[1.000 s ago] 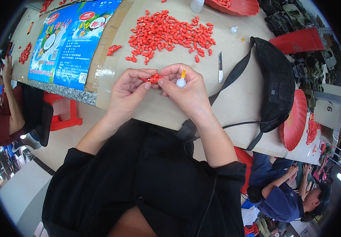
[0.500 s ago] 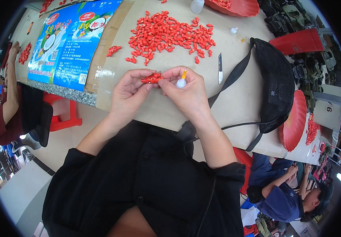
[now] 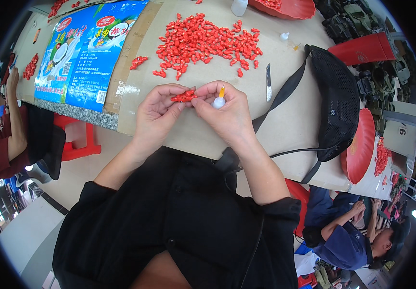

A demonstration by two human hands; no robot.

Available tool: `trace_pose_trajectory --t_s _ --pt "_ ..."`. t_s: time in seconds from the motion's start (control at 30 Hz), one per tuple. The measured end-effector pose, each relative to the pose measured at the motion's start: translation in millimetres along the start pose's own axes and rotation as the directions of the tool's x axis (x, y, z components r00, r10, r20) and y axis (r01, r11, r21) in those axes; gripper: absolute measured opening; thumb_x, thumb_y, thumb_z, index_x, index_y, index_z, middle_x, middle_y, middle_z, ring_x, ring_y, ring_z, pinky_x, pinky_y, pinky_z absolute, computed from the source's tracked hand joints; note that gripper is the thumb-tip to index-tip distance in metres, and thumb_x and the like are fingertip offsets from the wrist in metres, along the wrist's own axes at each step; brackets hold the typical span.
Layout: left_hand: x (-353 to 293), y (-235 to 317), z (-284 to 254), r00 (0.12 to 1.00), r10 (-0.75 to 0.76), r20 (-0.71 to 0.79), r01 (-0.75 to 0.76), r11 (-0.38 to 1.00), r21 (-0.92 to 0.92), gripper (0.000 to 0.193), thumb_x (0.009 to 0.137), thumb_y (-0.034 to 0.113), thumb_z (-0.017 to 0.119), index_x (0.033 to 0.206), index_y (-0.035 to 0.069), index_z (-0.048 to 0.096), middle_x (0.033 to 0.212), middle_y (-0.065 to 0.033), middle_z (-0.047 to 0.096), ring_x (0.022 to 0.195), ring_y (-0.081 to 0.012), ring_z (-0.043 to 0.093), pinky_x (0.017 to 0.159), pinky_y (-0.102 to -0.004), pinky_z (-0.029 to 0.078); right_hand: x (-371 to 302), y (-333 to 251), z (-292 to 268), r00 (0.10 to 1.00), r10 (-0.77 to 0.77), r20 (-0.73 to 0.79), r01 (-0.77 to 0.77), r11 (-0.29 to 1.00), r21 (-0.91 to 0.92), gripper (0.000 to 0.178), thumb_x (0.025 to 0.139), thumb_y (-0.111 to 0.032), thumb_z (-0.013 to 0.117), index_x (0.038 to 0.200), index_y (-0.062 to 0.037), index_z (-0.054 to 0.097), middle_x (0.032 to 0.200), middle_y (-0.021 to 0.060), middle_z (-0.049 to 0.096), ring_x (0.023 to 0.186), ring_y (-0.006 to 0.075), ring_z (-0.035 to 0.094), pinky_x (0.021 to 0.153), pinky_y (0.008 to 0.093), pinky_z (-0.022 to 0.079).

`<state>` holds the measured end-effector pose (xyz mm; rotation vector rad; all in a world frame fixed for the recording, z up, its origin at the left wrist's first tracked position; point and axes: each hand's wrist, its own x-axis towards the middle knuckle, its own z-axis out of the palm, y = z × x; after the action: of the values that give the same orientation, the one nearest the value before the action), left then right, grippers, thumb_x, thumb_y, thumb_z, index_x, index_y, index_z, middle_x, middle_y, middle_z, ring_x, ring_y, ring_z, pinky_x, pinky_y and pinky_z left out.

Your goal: The person applies glue from a bottle onto small plastic pieces and joins them by hand, then retrieves additional pieces from a machine compartment onto the table.

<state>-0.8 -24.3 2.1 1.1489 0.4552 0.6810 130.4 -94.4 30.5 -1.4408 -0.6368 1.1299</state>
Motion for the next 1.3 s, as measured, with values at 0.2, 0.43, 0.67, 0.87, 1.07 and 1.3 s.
trace_pose_trajectory --t_s 0.2,0.43,0.67,0.87,1.07,1.3 --pt "0.1 2.6 0.8 1.000 -0.013 -0.005 0.012 1.000 -0.018 0.023 0.080 -0.009 0.041 0.101 -0.002 0.044 0.101 -0.0106 0.052 0.095 -0.0159 0.052 0.084 -0.0281 0.042 0.1 -0.9 0.9 1.000 0.000 0.006 -0.001 0.999 0.045 0.012 0.073 0.004 0.054 0.084 0.0034 0.050 0.079 0.0083 0.058 0.073 0.0133 0.059 0.064 0.0207 0.046" --pt "1.2 3.4 1.2 1.000 -0.031 0.001 0.031 0.999 -0.026 0.024 0.080 -0.008 0.041 0.103 -0.002 0.042 0.098 -0.0108 0.054 0.092 -0.0158 0.054 0.082 -0.0267 0.043 0.6 -0.4 -0.4 1.000 0.003 0.007 -0.003 0.999 0.041 0.013 0.074 0.004 0.053 0.086 0.0038 0.049 0.079 0.0088 0.058 0.071 0.0132 0.059 0.060 0.0199 0.046" --pt "1.4 2.7 1.3 0.999 -0.037 -0.008 0.037 0.999 -0.038 0.023 0.080 -0.007 0.042 0.103 -0.002 0.042 0.097 -0.0113 0.054 0.091 -0.0159 0.054 0.080 -0.0266 0.044 0.2 0.2 1.6 1.000 -0.018 -0.019 0.019 0.998 0.066 0.014 0.074 -0.001 0.059 0.086 0.0017 0.053 0.071 0.0041 0.056 0.059 0.0068 0.052 0.053 0.0167 0.040" --pt "0.9 4.9 0.9 0.997 -0.075 -0.009 0.075 0.997 -0.009 0.021 0.082 -0.003 0.045 0.102 -0.002 0.043 0.095 -0.0098 0.054 0.084 -0.0131 0.055 0.075 -0.0239 0.045 0.1 -0.6 1.7 0.999 -0.016 -0.046 0.020 0.997 0.070 0.015 0.074 -0.002 0.059 0.087 0.0023 0.054 0.073 0.0041 0.056 0.059 0.0065 0.051 0.053 0.0175 0.041" --pt "0.4 3.8 -1.4 0.994 -0.107 -0.022 0.107 0.994 0.001 0.018 0.082 0.002 0.049 0.100 -0.001 0.046 0.091 -0.0071 0.054 0.079 -0.0102 0.054 0.067 -0.0226 0.045 1.1 0.3 -2.6 0.998 -0.060 0.013 0.061 0.998 -0.032 0.015 0.074 -0.001 0.057 0.089 0.0019 0.055 0.077 0.0036 0.056 0.068 0.0060 0.053 0.059 0.0177 0.044" --pt "2.0 4.7 -4.6 0.994 -0.107 0.022 0.107 0.994 -0.001 0.018 0.081 0.003 0.050 0.098 -0.001 0.046 0.088 -0.0066 0.054 0.077 -0.0098 0.054 0.064 -0.0220 0.045 1.1 -0.5 -6.3 0.995 -0.083 0.057 0.086 0.994 -0.066 0.012 0.073 -0.002 0.059 0.084 0.0017 0.055 0.075 0.0018 0.056 0.069 0.0052 0.052 0.062 0.0179 0.043"
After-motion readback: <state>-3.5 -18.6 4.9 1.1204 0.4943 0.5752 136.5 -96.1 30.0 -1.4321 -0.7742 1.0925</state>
